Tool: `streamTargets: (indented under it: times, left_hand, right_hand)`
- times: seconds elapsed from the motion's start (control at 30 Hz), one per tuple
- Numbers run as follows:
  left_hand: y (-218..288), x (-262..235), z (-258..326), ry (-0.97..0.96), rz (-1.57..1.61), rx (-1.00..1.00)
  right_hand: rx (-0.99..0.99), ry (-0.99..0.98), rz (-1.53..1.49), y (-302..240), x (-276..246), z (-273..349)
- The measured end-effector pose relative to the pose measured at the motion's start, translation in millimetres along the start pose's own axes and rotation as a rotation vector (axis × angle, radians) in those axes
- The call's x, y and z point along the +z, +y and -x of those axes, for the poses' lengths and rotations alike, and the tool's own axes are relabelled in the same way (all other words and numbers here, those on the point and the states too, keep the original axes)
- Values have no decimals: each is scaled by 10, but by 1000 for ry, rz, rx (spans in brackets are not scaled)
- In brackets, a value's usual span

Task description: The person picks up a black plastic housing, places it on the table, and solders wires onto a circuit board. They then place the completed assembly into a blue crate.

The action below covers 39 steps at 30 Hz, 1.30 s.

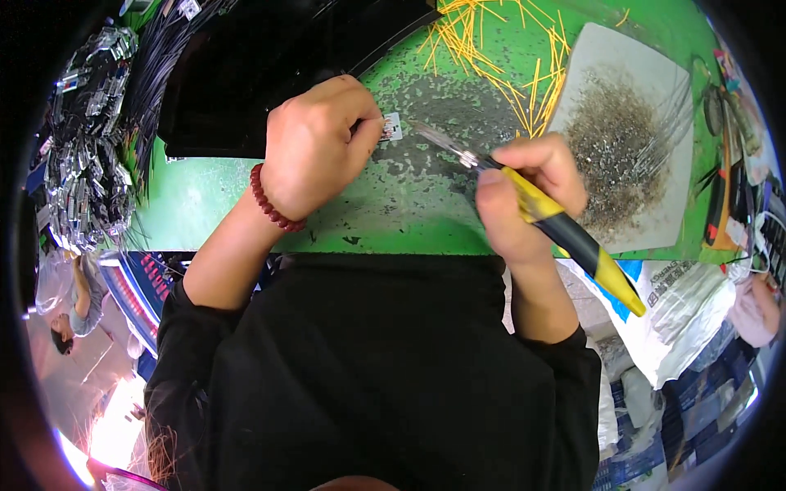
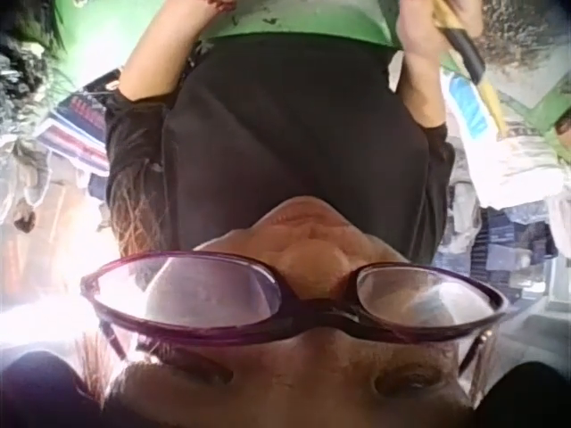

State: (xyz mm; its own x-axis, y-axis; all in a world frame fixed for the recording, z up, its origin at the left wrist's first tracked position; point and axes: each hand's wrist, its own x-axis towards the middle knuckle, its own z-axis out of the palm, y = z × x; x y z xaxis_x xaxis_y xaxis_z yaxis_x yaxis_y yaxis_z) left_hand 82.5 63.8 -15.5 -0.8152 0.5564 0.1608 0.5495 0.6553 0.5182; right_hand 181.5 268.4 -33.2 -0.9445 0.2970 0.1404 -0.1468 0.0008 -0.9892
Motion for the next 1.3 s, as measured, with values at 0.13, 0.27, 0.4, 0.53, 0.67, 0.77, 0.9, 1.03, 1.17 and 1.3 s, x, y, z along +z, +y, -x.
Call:
streamTargets:
  times: [0.13,0.27,0.4,0.53,0.67,0.77,0.9,1.03,1.17,1.3]
  left_hand:
    - [-16,14,-7,2,2,0]
    - [-26,-1,-7,32,21,23]
    - [-38,22,-16,40,31,39]
    - [-38,21,-13,42,53,37]
    - [-40,22,-9,49,46,40]
    - [-41,26,-10,59,44,46]
    - [-28,18,-21,61,36,53]
    - [-26,19,-18,51,19,48]
    - [-24,26,-18,58,25,44]
    - [-18,31,-16,59,23,40]
  right_hand:
    - [24,-6,85,61,139,-24]
    - [26,-42,105,81,143,-38]
    - [-1,-60,145,132,122,-47]
    - [12,-58,148,114,136,-44]
    - [-29,-95,151,140,136,-65]
    - [-118,-70,130,156,98,-25]
    - [-76,-65,104,144,50,-40]
    - [-44,-106,129,111,87,-43]
    - [-83,-101,145,132,97,-58]
    - [-91,-104,173,108,95,-56]
